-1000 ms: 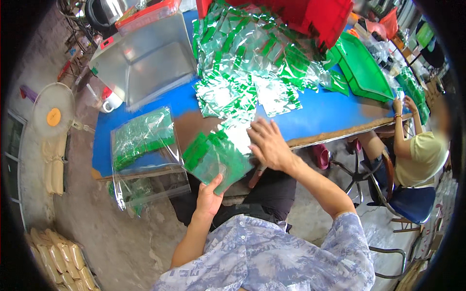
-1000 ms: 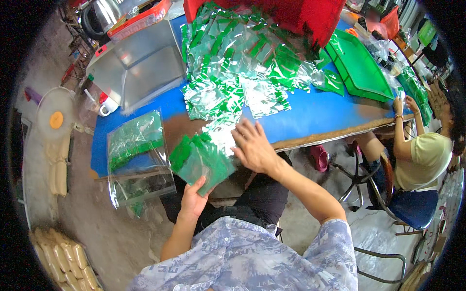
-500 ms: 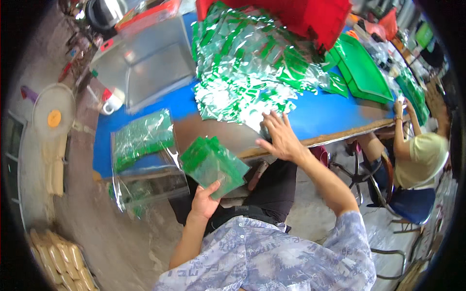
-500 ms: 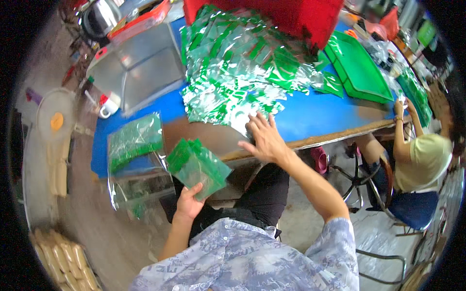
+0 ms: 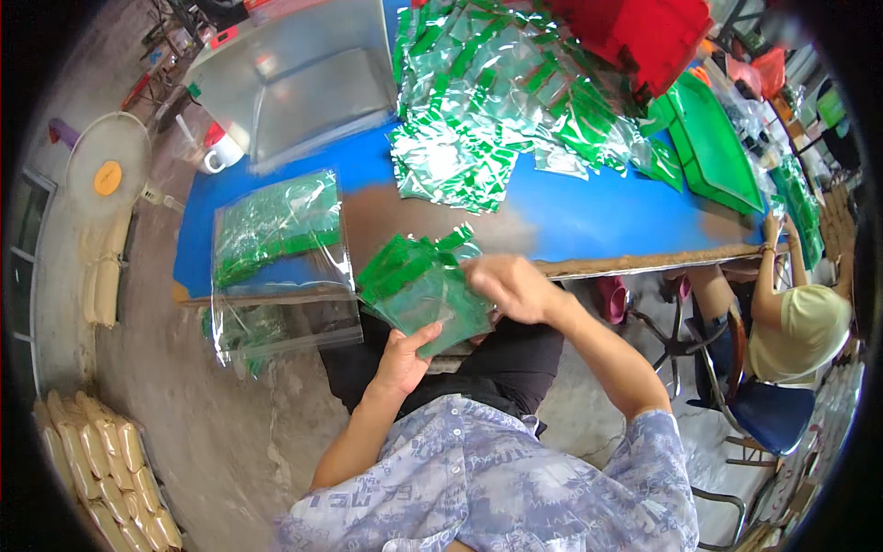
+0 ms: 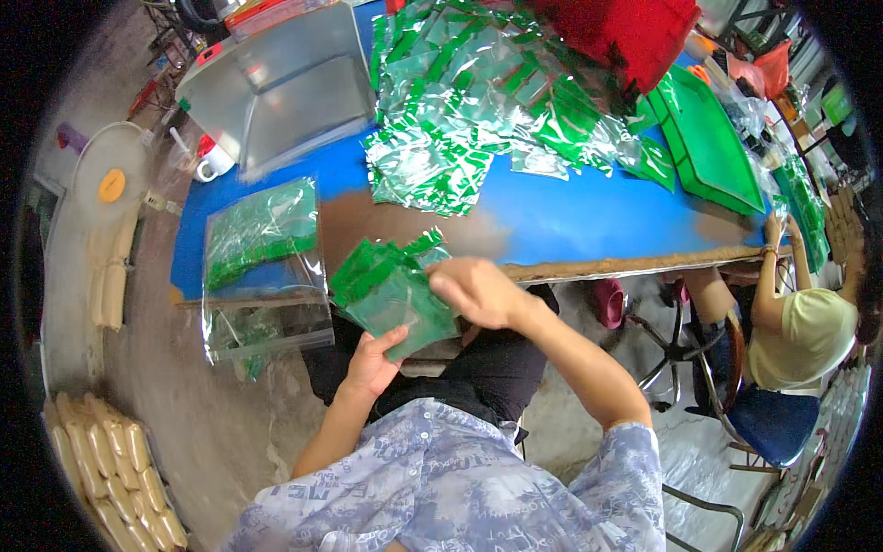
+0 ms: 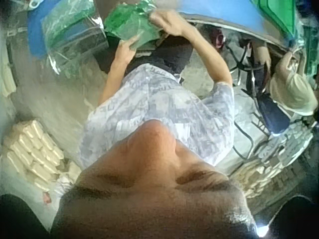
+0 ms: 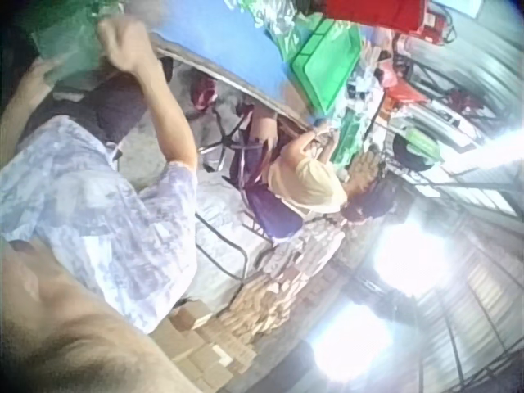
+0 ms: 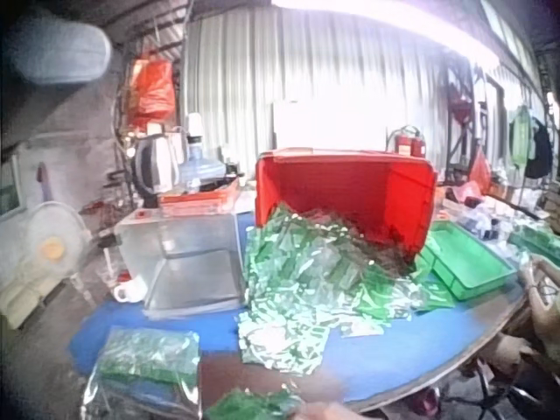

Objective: The recorder organizes stacks of green plastic pouches and places them into a larger clear plastic bag.

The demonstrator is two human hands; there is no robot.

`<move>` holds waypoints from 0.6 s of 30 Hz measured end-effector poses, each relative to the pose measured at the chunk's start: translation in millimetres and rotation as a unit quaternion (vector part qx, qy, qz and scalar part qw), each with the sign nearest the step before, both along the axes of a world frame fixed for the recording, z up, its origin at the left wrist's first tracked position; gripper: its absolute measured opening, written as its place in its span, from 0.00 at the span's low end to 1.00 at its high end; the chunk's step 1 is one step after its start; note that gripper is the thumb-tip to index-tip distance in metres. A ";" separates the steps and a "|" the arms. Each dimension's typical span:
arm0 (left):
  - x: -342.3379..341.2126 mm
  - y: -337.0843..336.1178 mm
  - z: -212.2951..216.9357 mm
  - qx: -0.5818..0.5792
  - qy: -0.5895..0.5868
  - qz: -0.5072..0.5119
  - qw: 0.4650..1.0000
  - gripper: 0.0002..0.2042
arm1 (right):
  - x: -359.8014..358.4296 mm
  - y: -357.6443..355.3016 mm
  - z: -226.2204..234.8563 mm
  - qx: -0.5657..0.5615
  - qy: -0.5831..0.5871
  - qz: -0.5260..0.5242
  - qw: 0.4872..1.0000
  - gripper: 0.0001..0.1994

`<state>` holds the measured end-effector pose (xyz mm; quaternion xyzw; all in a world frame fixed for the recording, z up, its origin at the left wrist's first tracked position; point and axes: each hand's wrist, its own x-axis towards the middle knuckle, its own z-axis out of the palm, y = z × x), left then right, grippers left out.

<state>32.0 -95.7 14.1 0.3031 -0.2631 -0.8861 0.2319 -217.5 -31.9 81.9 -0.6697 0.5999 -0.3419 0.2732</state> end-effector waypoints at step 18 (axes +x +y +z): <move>19.5 -13.2 4.5 0.022 0.044 0.127 0.991 0.22 | 16.3 -47.4 1.7 -0.031 0.066 0.010 0.997 0.16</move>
